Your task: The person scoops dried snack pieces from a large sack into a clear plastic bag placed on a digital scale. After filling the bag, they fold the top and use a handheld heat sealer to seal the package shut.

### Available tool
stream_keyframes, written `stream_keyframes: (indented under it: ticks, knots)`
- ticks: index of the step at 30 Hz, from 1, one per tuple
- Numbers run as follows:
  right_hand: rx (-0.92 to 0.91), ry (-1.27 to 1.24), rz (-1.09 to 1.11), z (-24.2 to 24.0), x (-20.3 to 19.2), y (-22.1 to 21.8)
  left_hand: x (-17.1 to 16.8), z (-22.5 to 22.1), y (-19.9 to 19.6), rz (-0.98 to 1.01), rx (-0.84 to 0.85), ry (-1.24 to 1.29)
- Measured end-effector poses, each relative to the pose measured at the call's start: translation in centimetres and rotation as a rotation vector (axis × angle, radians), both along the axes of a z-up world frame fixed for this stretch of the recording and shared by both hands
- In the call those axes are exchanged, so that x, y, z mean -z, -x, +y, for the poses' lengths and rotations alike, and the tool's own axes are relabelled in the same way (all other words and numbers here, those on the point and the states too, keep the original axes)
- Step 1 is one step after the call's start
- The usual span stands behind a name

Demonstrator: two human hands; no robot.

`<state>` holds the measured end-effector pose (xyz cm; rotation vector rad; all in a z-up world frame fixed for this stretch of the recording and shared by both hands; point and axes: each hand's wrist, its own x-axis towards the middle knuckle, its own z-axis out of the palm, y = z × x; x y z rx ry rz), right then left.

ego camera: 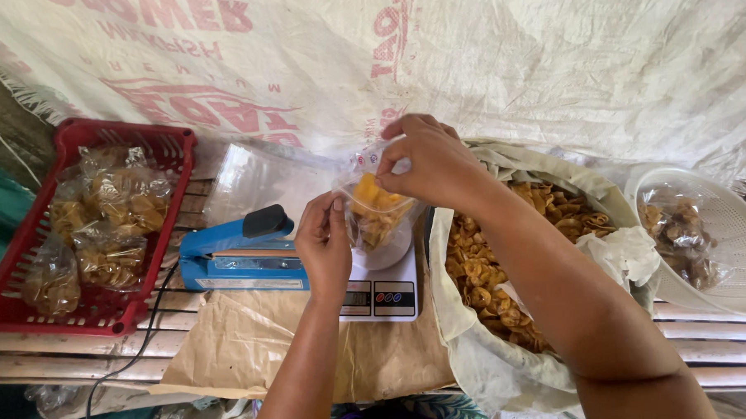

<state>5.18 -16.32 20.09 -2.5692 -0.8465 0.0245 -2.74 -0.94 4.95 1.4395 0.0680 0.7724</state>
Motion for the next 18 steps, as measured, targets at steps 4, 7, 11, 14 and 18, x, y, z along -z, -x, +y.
stream_keyframes:
  ticks: [4, 7, 11, 14, 18]
  knots:
    - [-0.069, 0.074, -0.023, 1.7, 0.4, 0.4, -0.4, -0.2, 0.2, 0.028, -0.002, -0.006]
    - [-0.110, 0.172, 0.026, 2.2, 0.5, 0.3, -0.3, -0.2, 0.3, 0.036, -0.009, -0.040]
    - [-0.125, 0.154, 0.090, 1.3, -0.2, -1.3, 0.0, -0.4, 0.2, 0.005, -0.005, -0.042]
    - [-0.011, -0.088, 0.147, -2.5, -0.9, -3.1, 0.3, 0.0, -0.1, -0.015, -0.009, -0.020]
    - [0.354, -0.019, 0.203, -8.8, 1.8, -5.1, 0.7, 0.1, -0.3, -0.036, -0.032, 0.002]
